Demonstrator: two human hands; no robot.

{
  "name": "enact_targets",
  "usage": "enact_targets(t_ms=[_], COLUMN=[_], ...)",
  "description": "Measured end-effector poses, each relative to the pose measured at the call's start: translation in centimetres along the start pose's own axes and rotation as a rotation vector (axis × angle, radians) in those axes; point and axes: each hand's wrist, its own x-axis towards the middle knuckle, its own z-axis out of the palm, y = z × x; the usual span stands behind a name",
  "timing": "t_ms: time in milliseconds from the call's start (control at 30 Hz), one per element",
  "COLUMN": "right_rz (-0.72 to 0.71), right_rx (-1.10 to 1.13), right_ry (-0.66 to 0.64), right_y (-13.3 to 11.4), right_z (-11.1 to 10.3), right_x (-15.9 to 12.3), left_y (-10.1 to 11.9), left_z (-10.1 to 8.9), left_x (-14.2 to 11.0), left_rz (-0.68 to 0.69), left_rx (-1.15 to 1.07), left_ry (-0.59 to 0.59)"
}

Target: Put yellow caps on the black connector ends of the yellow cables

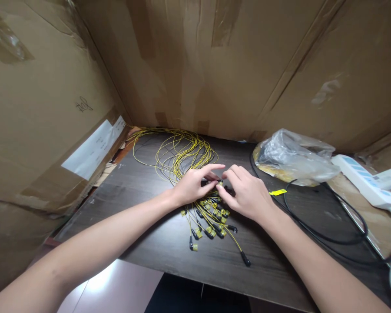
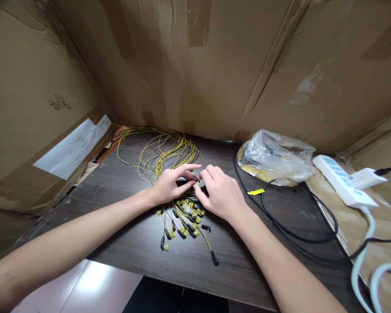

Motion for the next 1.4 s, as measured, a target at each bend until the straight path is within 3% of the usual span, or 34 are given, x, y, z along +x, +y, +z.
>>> enact_targets(t_ms=[233,433,800,933,1000,1067,1133,1267,1400], right_rz=[-0.024,-0.05,-0.043,0.149,0.276,0.384,0.464,0.597,0.575], right_rx=[-0.07,-0.102,-0.013,0.303,0.416,0.396,0.383,0.539,0.561], right_ry=[-0.132,-0.118,-0.089,-0.021,0.132,0.333,0.406,0.345,0.398], right_y=[-0.5,-0.9,-0.6,0.4,1.2,2.1,2.9,3.6,3.7], right_z=[-0.3,-0.4,-0.1,-0.3,-0.2,0.0,0.1,-0.2,-0.5], right_x=[0.0,-0.2,-0.3,0.1,0.2,0.3,0.2,0.2,0.4], left_y=[-0.3,-0.4,-0.3,-0.1,-0.1,-0.1,-0.1,0.0,0.3], left_z=[0.0,-0.2,-0.5,-1.0,-1.3,-1.4,-1.6,-1.7,-1.8], left_x=[0.0,0.0,0.1,0.1,0.2,0.2,0.2,0.2,0.2], left_rz=[0.129,0.19,0.247,0.124,0.016,-0.087,-0.159,-0.22,-0.263], left_rx=[0.216,0.431,0.373,0.318,0.357,0.412,0.466,0.577,0.62], left_ry=[-0.064,-0.027,0.017,0.027,0.087,0.145,0.141,0.04,-0.011])
